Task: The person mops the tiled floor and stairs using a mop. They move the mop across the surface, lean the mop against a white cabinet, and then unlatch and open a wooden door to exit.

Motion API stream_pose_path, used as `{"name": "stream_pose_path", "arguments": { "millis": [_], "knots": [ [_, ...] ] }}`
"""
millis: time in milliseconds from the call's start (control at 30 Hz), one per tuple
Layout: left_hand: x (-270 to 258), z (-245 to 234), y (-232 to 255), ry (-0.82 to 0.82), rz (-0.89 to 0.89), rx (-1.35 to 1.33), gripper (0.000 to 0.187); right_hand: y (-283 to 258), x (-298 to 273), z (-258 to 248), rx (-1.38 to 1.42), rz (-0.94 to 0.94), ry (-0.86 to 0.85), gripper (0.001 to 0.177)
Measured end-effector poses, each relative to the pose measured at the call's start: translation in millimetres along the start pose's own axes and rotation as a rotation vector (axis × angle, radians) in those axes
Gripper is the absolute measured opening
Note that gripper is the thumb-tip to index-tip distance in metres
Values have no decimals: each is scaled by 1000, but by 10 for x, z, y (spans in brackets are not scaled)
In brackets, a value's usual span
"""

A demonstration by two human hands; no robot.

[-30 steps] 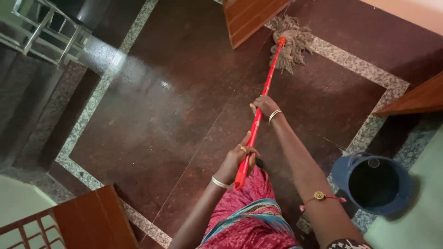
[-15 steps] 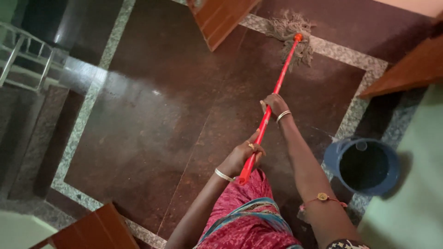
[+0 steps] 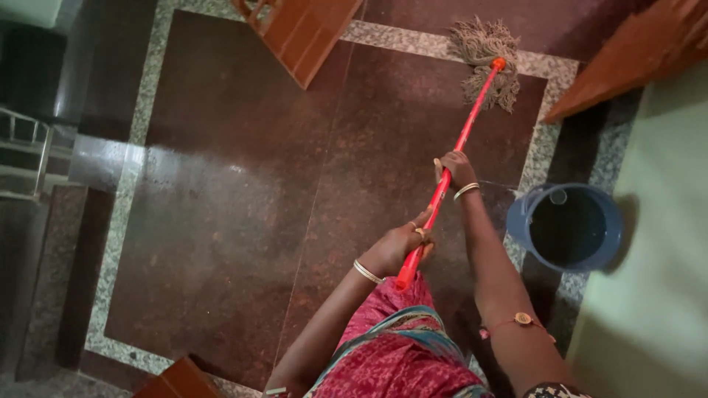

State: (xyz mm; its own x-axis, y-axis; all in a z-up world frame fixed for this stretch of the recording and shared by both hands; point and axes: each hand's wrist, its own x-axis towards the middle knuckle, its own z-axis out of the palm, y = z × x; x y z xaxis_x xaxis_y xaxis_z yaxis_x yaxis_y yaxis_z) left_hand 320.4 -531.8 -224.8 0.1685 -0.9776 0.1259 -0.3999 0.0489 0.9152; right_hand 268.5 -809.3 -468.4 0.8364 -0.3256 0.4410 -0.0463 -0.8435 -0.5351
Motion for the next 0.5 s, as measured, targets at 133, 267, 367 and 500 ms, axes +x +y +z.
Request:
{"name": "stream_pose_path", "arguments": {
  "millis": [133,267,367,500],
  "knots": [
    [-73,15,64,-124,-14,-16,7,-108,-209,-100,-24,54,54,30],
    [-225,17,127,-197,19,31,6,-325,-402,-144,-10,61,149,26],
    [-457,2,218,-142,104,53,7,-578,-566,-137,-34,97,169,24],
    [-906,-65,377,-152,49,84,11,-1126,-804,-116,-49,134,194,32]
  ]
}}
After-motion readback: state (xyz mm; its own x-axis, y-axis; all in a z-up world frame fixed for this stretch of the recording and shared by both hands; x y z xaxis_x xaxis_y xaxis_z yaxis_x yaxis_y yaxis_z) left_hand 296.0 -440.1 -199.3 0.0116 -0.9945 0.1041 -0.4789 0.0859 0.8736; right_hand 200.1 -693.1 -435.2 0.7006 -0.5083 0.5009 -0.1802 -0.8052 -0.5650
